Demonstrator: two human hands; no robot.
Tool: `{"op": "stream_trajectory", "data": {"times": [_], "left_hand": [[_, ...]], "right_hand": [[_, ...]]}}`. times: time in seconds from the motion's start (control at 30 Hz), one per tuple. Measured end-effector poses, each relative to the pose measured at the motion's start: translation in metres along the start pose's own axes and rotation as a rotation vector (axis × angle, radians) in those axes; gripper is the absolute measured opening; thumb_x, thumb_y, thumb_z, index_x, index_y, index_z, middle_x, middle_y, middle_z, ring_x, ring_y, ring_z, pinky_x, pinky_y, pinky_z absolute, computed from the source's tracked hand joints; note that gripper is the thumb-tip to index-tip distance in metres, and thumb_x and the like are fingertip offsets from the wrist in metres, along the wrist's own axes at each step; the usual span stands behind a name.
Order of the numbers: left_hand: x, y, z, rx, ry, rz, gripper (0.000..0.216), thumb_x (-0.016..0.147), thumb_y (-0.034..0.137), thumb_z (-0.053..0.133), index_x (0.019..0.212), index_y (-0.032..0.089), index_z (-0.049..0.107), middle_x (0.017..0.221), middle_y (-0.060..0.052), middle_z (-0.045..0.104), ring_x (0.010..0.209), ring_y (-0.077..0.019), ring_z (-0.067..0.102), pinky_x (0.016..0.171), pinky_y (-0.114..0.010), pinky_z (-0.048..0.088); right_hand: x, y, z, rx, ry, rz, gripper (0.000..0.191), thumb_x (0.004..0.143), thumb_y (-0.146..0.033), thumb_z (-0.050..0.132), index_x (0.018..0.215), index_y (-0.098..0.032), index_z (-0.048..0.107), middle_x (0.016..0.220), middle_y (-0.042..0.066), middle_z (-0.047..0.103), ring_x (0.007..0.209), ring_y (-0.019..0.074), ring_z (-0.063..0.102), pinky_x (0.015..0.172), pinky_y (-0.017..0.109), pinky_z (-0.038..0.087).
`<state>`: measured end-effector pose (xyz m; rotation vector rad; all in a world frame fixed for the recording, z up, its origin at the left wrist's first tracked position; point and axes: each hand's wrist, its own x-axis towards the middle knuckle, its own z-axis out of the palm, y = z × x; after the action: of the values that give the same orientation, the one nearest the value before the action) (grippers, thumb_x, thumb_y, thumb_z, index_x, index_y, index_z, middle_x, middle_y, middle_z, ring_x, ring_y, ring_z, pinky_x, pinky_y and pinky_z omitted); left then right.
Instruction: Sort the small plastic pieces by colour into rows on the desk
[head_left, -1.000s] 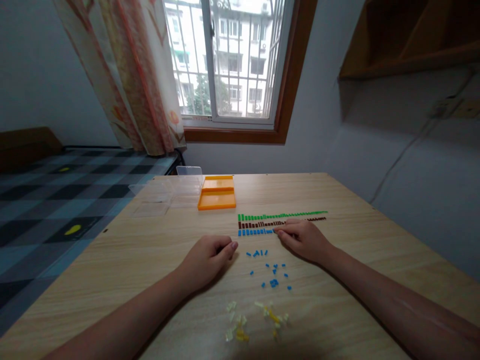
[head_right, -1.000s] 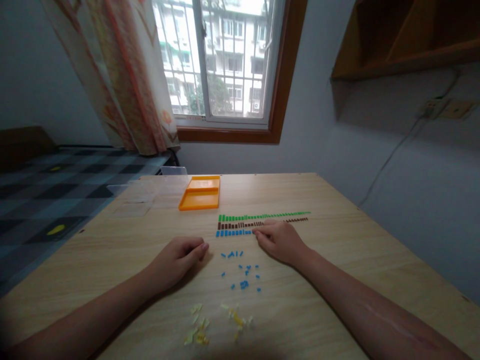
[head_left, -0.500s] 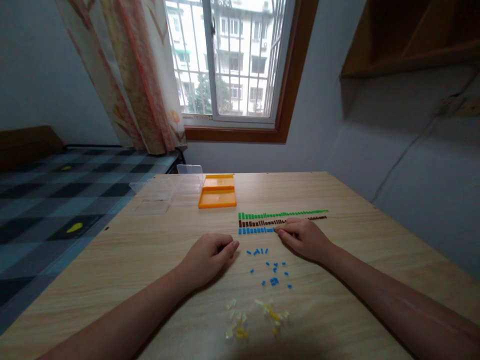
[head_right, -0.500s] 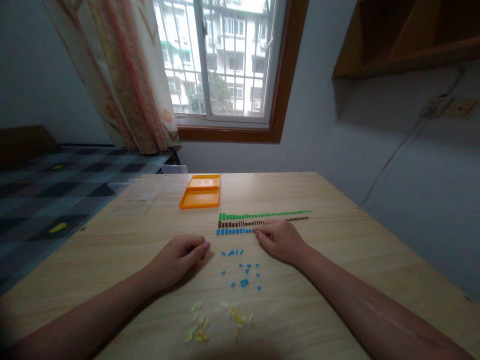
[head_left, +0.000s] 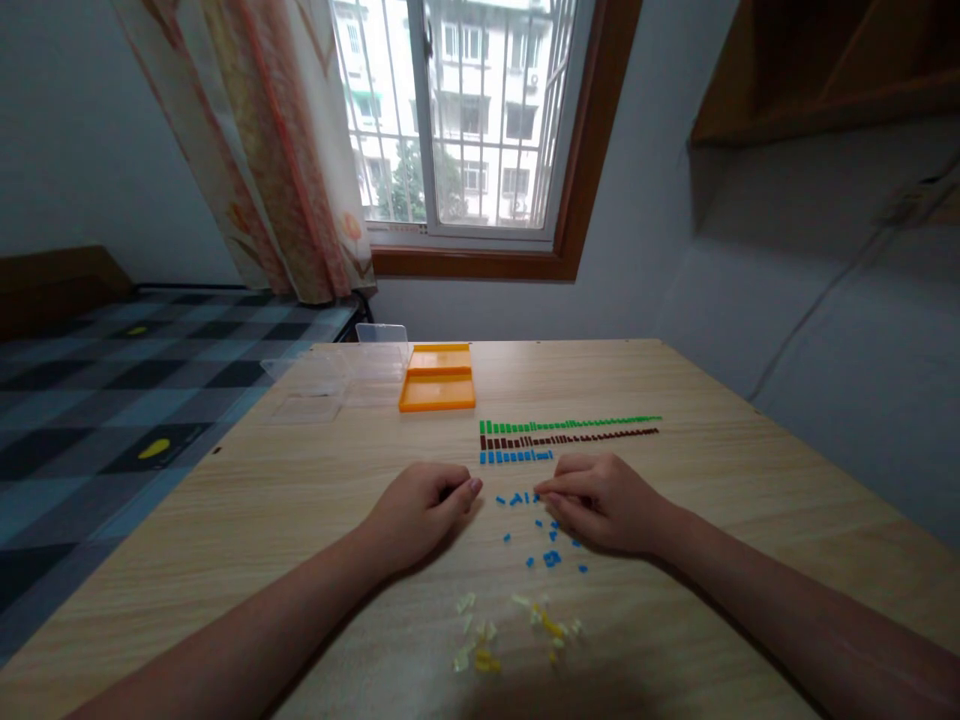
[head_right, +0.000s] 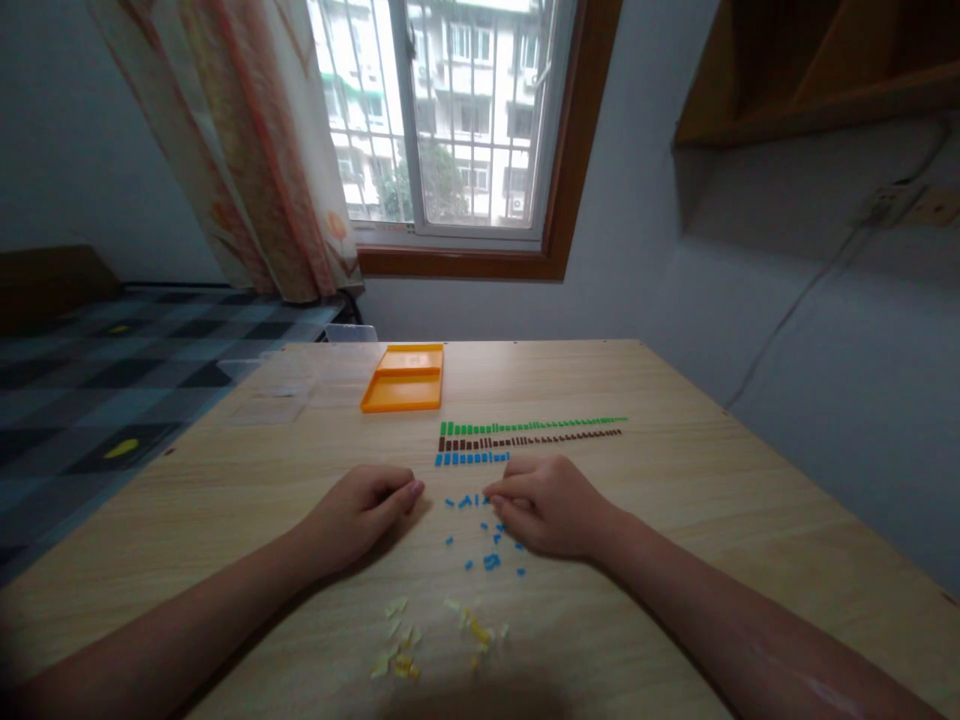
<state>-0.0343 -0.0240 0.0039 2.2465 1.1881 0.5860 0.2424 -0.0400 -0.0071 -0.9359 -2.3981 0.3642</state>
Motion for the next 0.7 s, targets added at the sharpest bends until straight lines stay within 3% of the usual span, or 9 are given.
{"op": "stream_trajectory", "data": {"times": [0.37,0.7], "left_hand": [[-0.001,-0.002,0.001,-0.015,-0.005,-0.017,0.044,0.094,0.044,0.042,0.057,0.019,0.039,0.055,0.003,0.043,0.056,-0.0139,0.042,0.057,-0.028,0.027],[-0.001,-0.003,0.001,-0.012,-0.003,0.014,0.043,0.095,0.041,0.041,0.057,0.02,0.037,0.055,0.003,0.044,0.057,-0.0139,0.042,0.058,-0.029,0.027]], "right_hand": [[-0.009,0.016,-0.01,-0.157,-0.032,0.062,0.015,0.092,-0.028,0.063,0.085,-0.021,0.075,0.081,0.002,0.07,0.071,0.0144,0.064,0.065,0.026,0.044],[-0.004,0.049,-0.011,-0.182,0.089,0.161,0.021,0.096,-0.029,0.059,0.094,-0.021,0.078,0.082,0.006,0.073,0.075,0.0178,0.066,0.068,0.029,0.048]]}}
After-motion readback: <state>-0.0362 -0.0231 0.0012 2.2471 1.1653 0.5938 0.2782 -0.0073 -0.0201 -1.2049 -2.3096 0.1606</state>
